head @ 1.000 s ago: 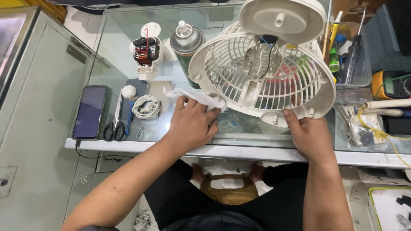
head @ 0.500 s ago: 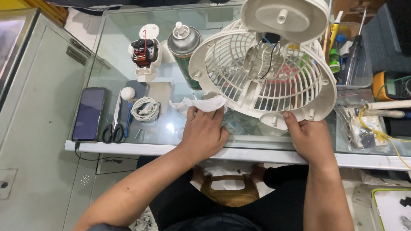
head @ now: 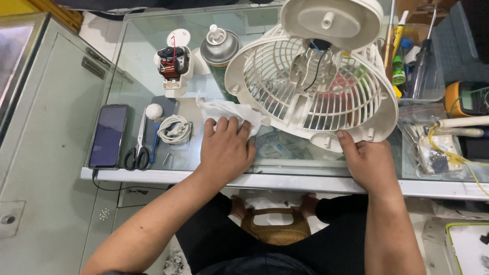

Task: The person cleans a disassembled white fan by spraying lubricant into the motor housing and wiping the fan cage with a white cloth. The person handles the fan cage, spray can, and cloth on a glass workbench.

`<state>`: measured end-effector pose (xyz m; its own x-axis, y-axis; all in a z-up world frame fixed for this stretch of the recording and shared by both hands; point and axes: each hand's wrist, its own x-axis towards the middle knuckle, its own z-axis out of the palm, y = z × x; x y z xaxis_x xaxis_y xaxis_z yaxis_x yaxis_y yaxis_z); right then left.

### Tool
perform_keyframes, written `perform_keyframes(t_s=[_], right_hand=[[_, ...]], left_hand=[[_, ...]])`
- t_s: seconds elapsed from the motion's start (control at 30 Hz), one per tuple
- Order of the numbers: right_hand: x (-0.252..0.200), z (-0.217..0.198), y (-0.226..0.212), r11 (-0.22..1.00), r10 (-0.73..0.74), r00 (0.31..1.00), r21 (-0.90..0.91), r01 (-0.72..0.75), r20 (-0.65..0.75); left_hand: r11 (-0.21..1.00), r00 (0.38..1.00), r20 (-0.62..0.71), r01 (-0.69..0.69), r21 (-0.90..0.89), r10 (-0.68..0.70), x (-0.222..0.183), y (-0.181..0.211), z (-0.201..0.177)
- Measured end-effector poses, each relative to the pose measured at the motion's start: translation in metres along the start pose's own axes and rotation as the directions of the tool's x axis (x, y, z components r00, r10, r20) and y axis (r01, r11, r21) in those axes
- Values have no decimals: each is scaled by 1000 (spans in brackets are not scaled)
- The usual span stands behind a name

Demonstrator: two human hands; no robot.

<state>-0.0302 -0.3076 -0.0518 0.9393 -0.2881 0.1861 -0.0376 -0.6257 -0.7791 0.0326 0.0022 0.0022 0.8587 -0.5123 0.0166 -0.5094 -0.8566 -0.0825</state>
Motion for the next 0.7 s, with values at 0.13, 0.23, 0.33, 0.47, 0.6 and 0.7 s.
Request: perform_keyframes(t_s=[0.13,0.23,0.33,0.47,0.6,0.7], right_hand=[[7,-4,-18,998,-55,999,-12,55,-3],[1,-1,-1,999,-51,999,1,51,-17],[2,-1,-6,999,-53,998,4,53,-15],[-2,-5,-10,989,26,997,-144,-15,74],[-2,-3,-5,992,-62,997,-110,67,49],[-2,-3,-6,992,-27,997,-121,36,71]], left_hand=[[999,985,-173,-7,38,14,0,-5,15],[995,969,-241,-26,95,48,2,-17,15],[988,975,-224,16,152,19,0,-20,12],[996,893,-440,-87,24,89,4,-24,9],[987,949,-308,-111,-114,71,12,-44,23],[985,963,-265,-87,-150,45,10,-46,12]])
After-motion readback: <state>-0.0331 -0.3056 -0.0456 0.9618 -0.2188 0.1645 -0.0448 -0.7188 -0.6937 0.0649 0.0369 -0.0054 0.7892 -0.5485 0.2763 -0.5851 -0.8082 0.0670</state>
